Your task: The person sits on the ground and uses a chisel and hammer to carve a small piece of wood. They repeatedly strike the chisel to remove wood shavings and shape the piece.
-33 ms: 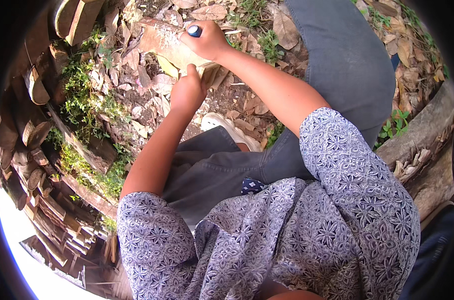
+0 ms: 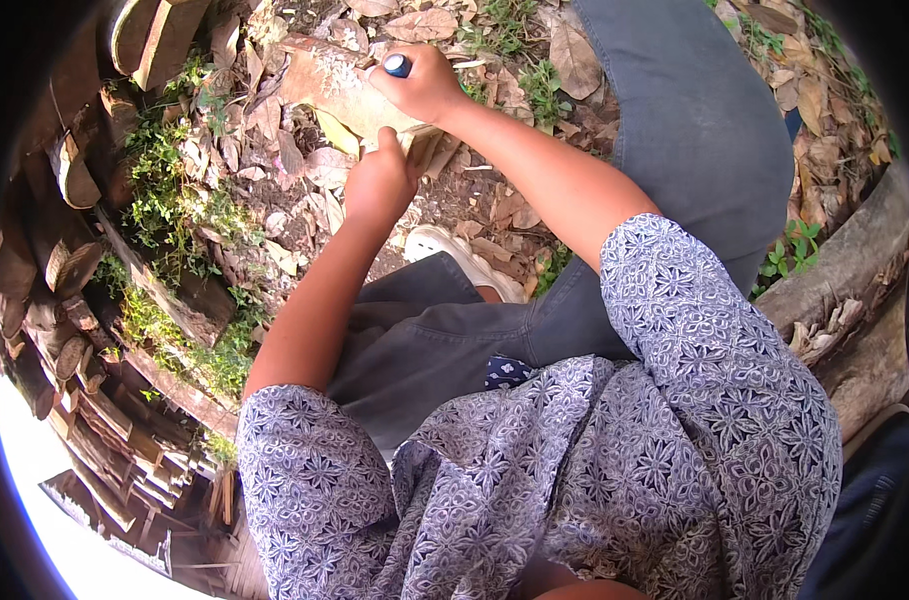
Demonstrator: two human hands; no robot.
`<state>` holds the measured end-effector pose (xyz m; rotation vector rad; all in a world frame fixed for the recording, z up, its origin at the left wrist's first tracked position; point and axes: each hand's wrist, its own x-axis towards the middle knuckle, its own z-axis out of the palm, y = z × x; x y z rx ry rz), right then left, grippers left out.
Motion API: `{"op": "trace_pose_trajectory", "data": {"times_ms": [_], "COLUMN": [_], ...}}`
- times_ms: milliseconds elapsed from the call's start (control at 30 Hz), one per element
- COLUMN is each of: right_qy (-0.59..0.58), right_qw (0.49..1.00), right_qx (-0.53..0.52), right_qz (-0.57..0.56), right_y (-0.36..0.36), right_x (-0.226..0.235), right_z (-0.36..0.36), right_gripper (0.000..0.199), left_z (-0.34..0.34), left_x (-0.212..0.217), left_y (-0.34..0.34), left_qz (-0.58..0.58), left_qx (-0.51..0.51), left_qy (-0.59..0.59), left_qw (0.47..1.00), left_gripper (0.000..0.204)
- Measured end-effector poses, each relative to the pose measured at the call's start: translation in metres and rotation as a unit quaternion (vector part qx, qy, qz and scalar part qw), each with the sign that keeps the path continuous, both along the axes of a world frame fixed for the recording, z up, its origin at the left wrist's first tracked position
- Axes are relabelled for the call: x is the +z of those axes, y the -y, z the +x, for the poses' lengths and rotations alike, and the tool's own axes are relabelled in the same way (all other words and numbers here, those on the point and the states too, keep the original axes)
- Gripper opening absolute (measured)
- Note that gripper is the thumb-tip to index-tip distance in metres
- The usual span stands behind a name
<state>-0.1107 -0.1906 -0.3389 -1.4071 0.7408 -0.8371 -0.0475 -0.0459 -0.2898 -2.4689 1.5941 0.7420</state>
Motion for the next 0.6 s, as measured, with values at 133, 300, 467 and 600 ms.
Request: {"op": "trace_pose_trajectory", "data": {"times_ms": [133,300,467,600], "right_qy": [0.122,0.101,0.023,0.092], "right_qw": [0.988,0.988,0.989,0.976], "right_qx": [-0.075,-0.112,-0.08,-0.07], "right_qz": [0.052,0.034,0.123,0.184], "right_y": [0.038,0.027,0.027,0.035], "right_x": [0.029,0.032,-0.024,0.031], "right_z": [0.01,0.02,0.009,0.012], "right_gripper": [0.034,0.034,0.022,0.02], "left_z": [0.005,0.007,0.003,0.006], "left_x": [0.003,-0.003,0.003,0.0], "left_y": [-0.005,-0.005,-0.002,-0.005], "left_qz": [0.008,-0.002,0.028,0.02], "left_qx": [0.022,0.005,0.01,0.01], "left_qy": [-0.007,-0.009,0.001,-0.003], "left_qw": [1.0,1.0,1.0,1.0], "left_gripper": [0.033,0.035,0.035,0.033]}}
